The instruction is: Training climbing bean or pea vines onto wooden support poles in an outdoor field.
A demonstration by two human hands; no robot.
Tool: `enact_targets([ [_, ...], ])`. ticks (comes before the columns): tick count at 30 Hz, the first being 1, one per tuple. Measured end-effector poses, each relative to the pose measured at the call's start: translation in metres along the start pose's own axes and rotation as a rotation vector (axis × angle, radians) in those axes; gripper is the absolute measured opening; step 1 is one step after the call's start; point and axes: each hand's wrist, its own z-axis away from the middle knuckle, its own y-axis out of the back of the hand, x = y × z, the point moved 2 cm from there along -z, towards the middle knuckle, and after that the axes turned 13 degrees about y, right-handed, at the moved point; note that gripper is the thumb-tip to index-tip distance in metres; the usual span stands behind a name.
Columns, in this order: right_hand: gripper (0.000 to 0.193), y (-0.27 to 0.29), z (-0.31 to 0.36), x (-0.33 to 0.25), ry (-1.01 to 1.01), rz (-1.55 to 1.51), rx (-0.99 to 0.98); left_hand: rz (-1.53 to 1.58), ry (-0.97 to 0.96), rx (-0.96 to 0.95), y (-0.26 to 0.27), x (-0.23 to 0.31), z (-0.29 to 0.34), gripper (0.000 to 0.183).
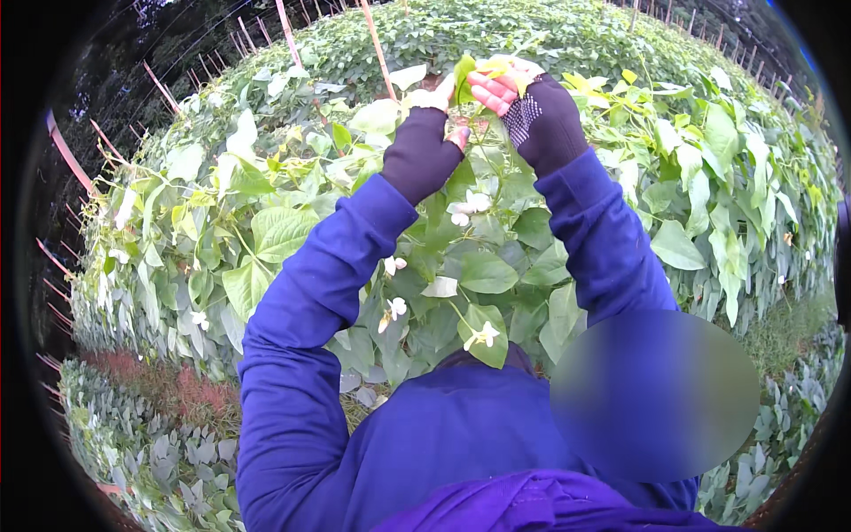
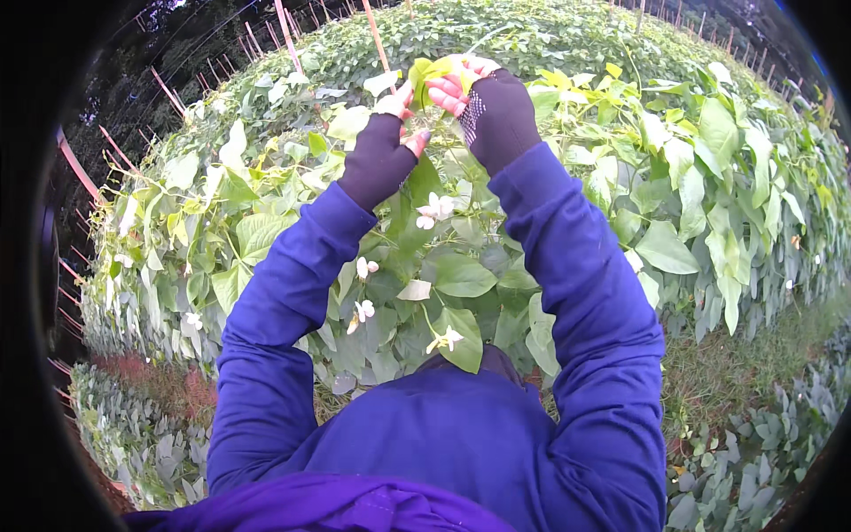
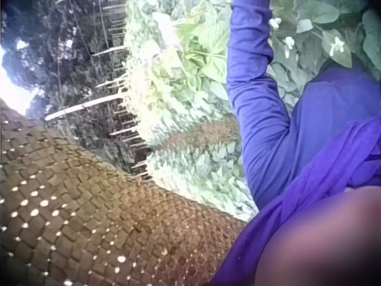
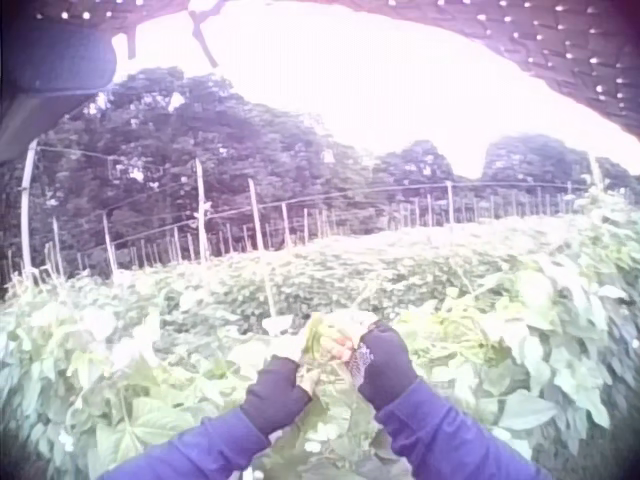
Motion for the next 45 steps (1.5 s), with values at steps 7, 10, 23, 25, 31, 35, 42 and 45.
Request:
enact_targets([
  [7, 0.026, -0.001, -0.076, 0.028, -0.284, 0.367, 0.024, -0.203, -0.246, -0.175, -0.005, -0.016, 0.05, 0.05],
  [10, 0.026, 0.002, -0.099, 0.051, -0.526, 0.766, -0.095, -0.083, -0.213, -0.175, -0.009, -0.015, 0.054, 0.043],
  [23, 0.019, 0.082, -0.179, 0.115, -0.853, 1.73, -0.817, 0.205, 0.234, -0.257, -0.017, -0.039, 0.042, 0.031],
  [25, 0.022, 0.021, -0.142, 0.149, -0.668, 1.931, -1.006, 0.143, 0.202, -0.152, -0.01, -0.078, 0.06, 0.031],
  [31, 0.032, 0.01, -0.117, 0.141, -0.58, 1.823, -1.227, 0.05, 0.331, -0.186, -0.023, -0.096, 0.054, 0.029],
  [35, 0.031, 0.011, -0.116, 0.136, -0.53, 1.776, -1.262, -0.053, 0.252, -0.248, -0.025, -0.099, 0.048, 0.029],
  [42, 0.03, 0.007, -0.113, 0.138, -0.436, 1.688, -1.295, 0.319, 0.524, -0.465, 0.011, -0.105, 0.06, 0.028],
  [45, 0.03, 0.003, -0.111, 0.136, -0.38, 1.654, -1.297, 0.648, 0.625, -0.591, 0.046, -0.102, 0.072, 0.026],
])
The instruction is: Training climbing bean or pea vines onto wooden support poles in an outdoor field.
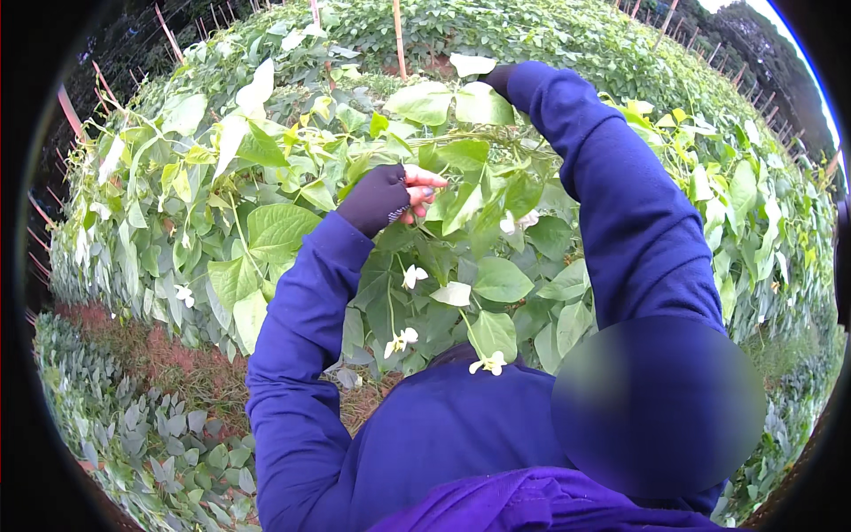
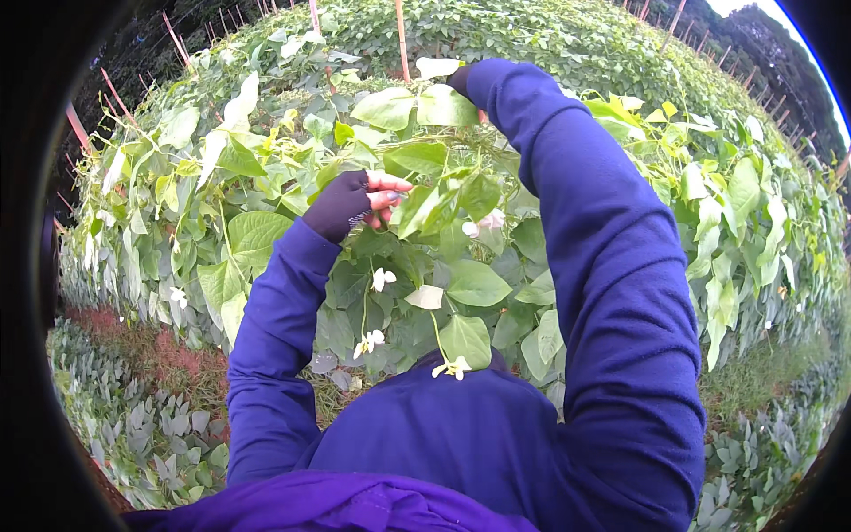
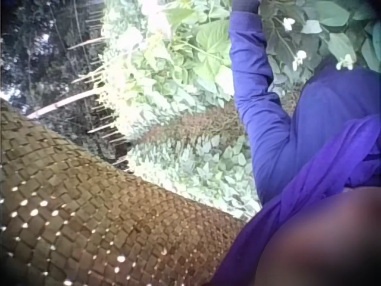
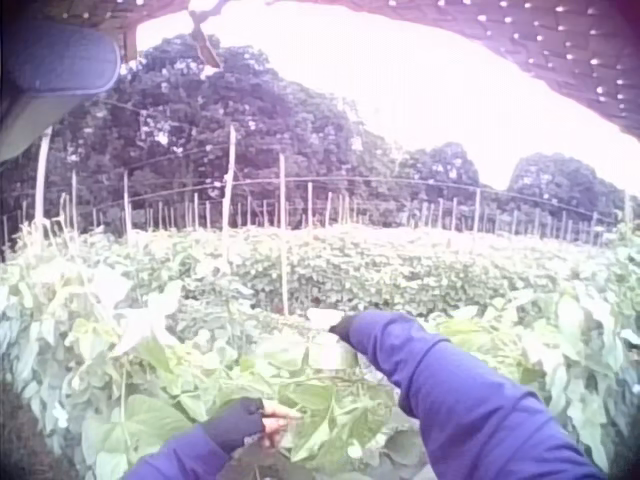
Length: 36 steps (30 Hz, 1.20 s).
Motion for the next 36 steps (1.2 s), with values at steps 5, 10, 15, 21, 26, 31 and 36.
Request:
enact_targets([
  [5, 0.023, 0.024, 0.035, -0.043, 0.096, -0.072, 0.005, 0.084, -0.033, 0.132, 0.027, 0.017, 0.046, 0.035],
  [10, 0.022, 0.055, 0.096, -0.122, 0.285, -0.185, 0.098, 0.091, -0.042, 0.274, 0.035, 0.015, 0.063, 0.032],
  [15, 0.037, 0.041, 0.113, -0.178, 0.46, -0.313, 0.105, 0.192, -0.079, 0.242, 0.01, 0.039, 0.078, 0.034],
  [21, 0.032, 0.016, 0.095, -0.185, 0.505, -0.416, 0.382, 0.213, -0.173, 0.213, 0.011, 0.068, 0.11, 0.046],
  [26, 0.018, 0.018, 0.103, -0.173, 0.461, -0.403, 0.409, 0.095, -0.253, 0.21, 0.015, 0.095, 0.128, 0.048],
  [31, 0.021, 0.036, 0.12, -0.16, 0.285, -0.614, 0.63, 0.418, -0.492, 0.157, 0.049, 0.088, 0.1, 0.05],
  [36, 0.018, 0.03, 0.138, -0.165, 0.311, -0.591, 0.652, -0.923, -0.481, 0.875, 0.024, 0.075, 0.072, 0.022],
])
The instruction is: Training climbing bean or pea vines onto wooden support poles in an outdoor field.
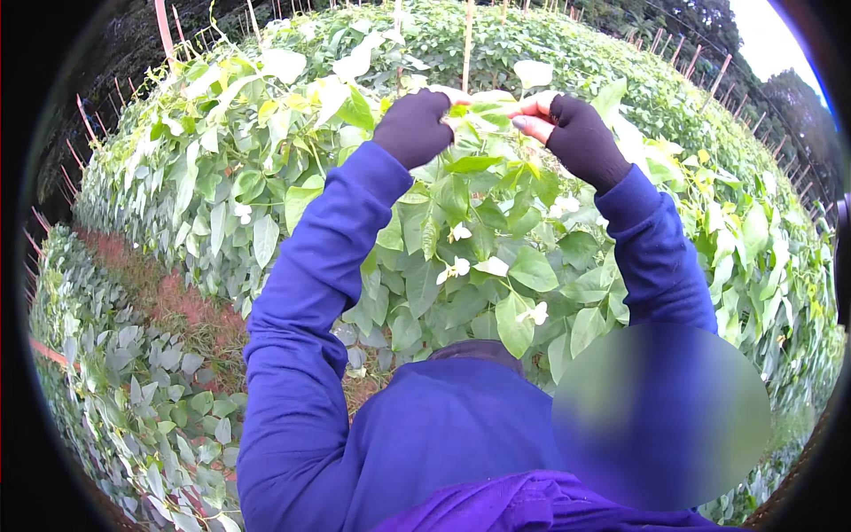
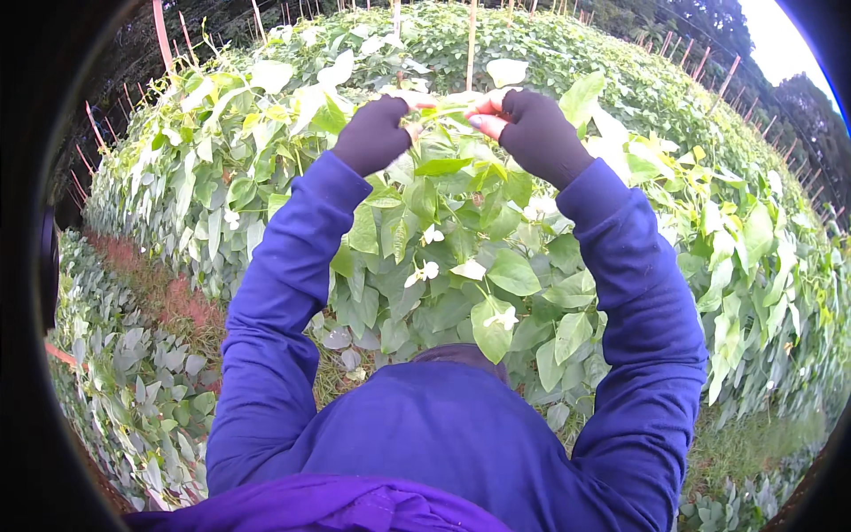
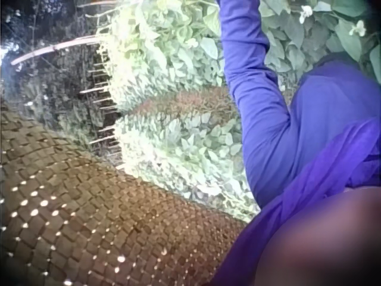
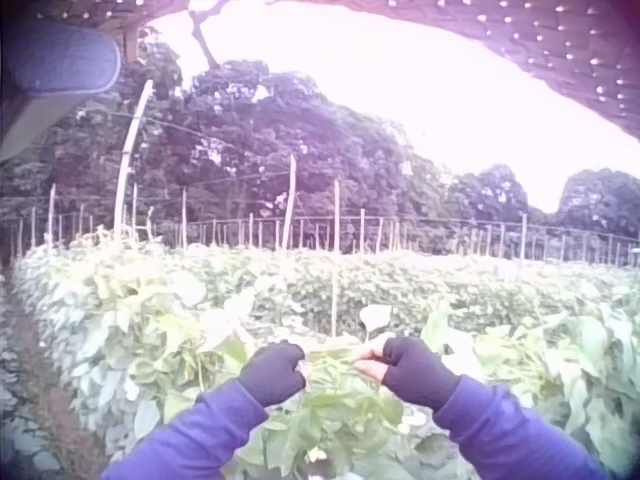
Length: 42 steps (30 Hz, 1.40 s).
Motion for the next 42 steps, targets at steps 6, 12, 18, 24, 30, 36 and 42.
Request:
enact_targets([
  [6, 0.016, -0.05, -0.005, -0.02, 0.196, 0.078, -0.103, -0.521, 0.003, -0.05, 0.001, -0.024, -0.005, 0.02],
  [12, 0.024, -0.105, -0.054, 0.022, 0.01, 0.078, -0.053, -0.248, 0.143, 0.125, 0.02, -0.06, 0.016, 0.022],
  [18, 0.014, -0.138, -0.103, 0.113, -0.37, -0.104, 0.061, -0.277, 0.023, 0.086, 0.006, -0.077, 0.053, 0.019],
  [24, 0.023, -0.159, -0.136, 0.091, -0.282, 0.328, -0.587, -0.283, -0.206, 0.28, 0.006, -0.079, 0.08, 0.012],
  [30, 0.023, -0.145, -0.139, 0.067, -0.463, 0.094, -0.595, -0.233, -0.265, 0.162, 0.004, -0.075, 0.08, 0.022],
  [36, 0.022, -0.135, -0.132, 0.053, -0.486, -0.007, -0.573, -0.305, -0.243, 0.286, 0.003, -0.062, 0.061, 0.016],
  [42, 0.03, -0.139, -0.129, 0.073, -0.5, -0.138, -0.709, -0.342, -0.066, 0.175, -0.005, -0.075, 0.054, 0.019],
])
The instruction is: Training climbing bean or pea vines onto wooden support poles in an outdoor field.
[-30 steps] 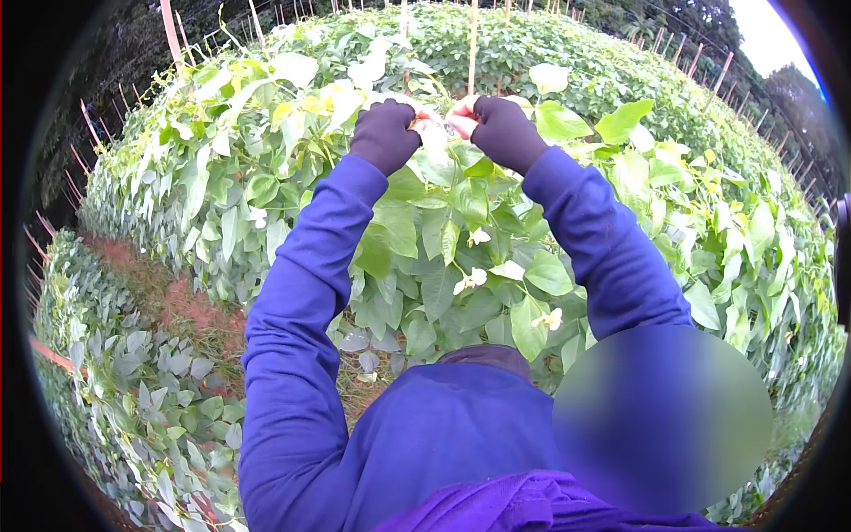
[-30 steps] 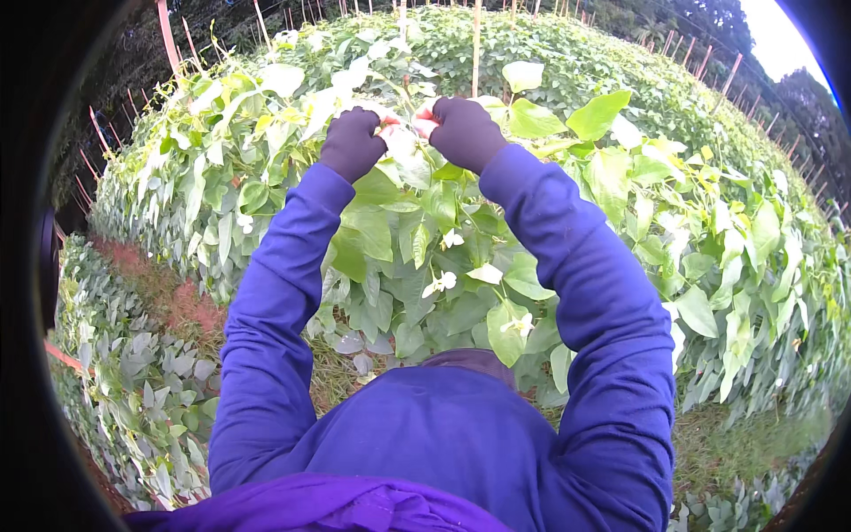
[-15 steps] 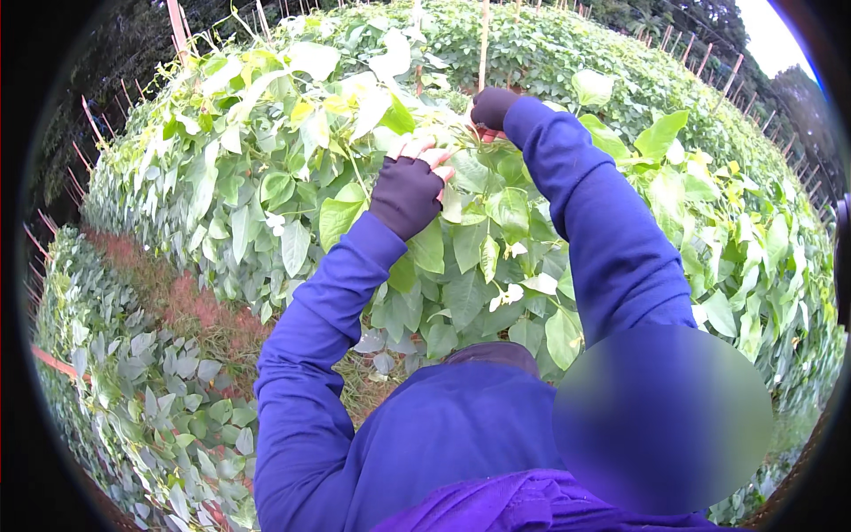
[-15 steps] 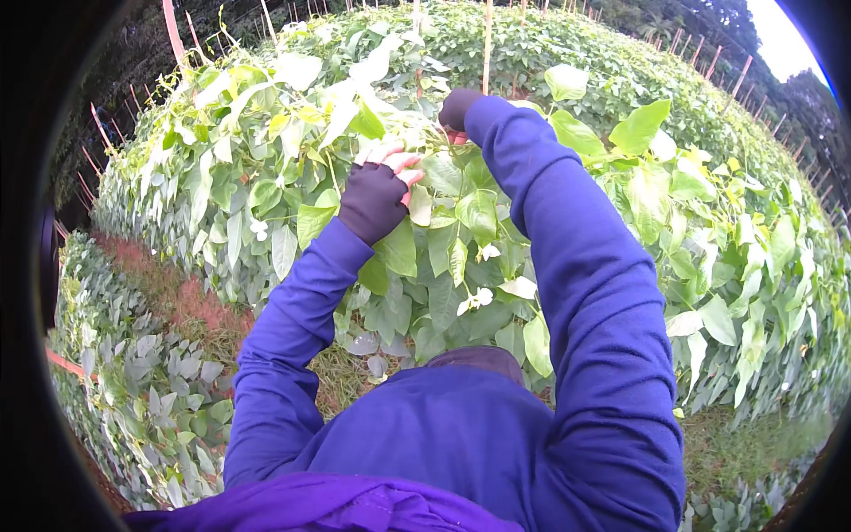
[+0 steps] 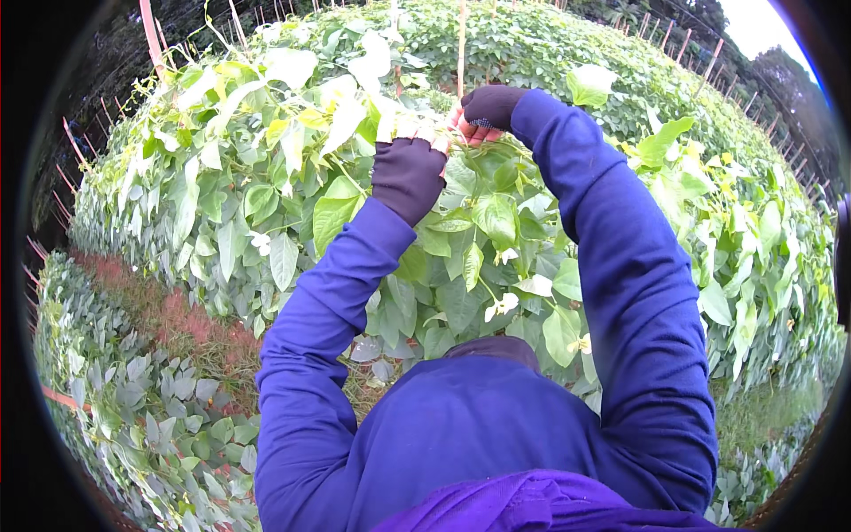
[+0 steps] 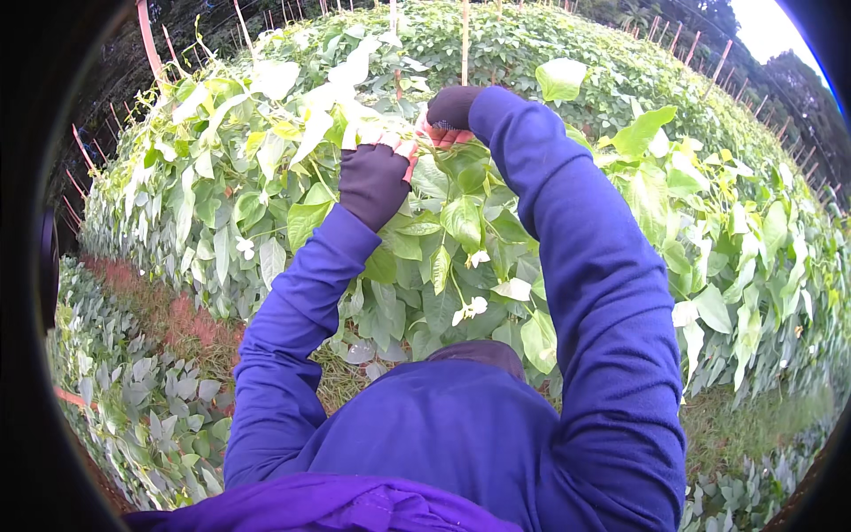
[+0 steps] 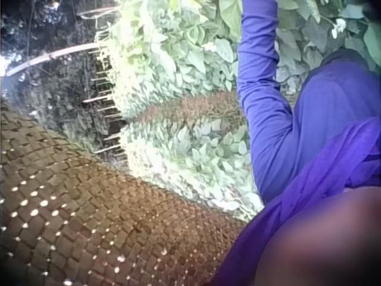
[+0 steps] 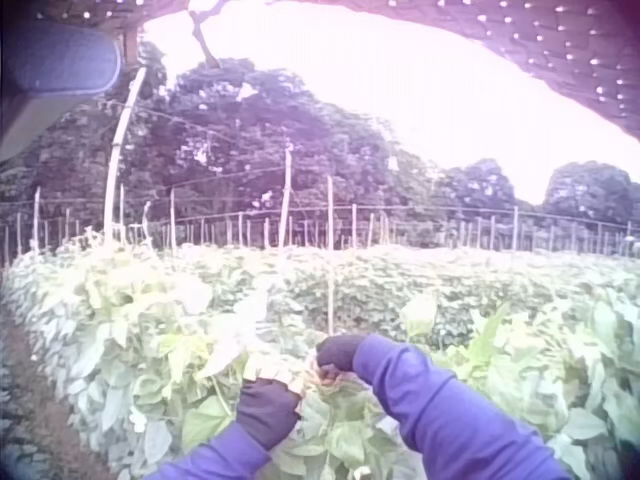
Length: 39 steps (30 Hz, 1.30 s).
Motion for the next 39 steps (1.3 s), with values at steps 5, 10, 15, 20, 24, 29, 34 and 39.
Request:
enact_targets([
  [5, 0.023, -0.001, -0.014, 0.016, -0.097, -0.271, 0.021, -0.066, -0.034, 0.011, -0.003, 0.006, -0.009, 0.015],
  [10, 0.027, -0.007, -0.022, 0.027, -0.036, -0.353, -0.025, -0.115, -0.029, 0.034, -0.007, 0.007, -0.008, 0.011],
  [15, 0.025, 0.0, -0.012, 0.036, 0.219, 0.105, 0.13, -0.045, -0.076, 0.123, -0.01, 0.014, -0.019, 0.01],
  [20, 0.039, -0.038, 0.024, -0.023, 0.144, 0.41, 0.524, 0.0, -0.176, 0.156, 0.0, 0.01, -0.011, 0.025],
  [24, 0.041, -0.049, 0.04, -0.025, 0.203, 0.42, 0.711, -0.049, -0.214, 0.084, -0.016, 0.006, -0.018, 0.027],
  [29, 0.031, -0.081, 0.112, -0.029, 0.353, 0.444, 0.841, -0.14, -0.1, -0.053, -0.008, 0.004, -0.018, 0.032],
  [34, 0.017, -0.128, 0.236, -0.04, 0.531, 0.212, 0.785, 0.239, -0.243, 0.115, 0.037, 0.016, -0.012, 0.023],
  [39, 0.017, -0.165, 0.338, -0.01, 0.452, -0.146, 0.885, 0.415, -0.319, 0.095, 0.097, 0.08, -0.016, 0.016],
])
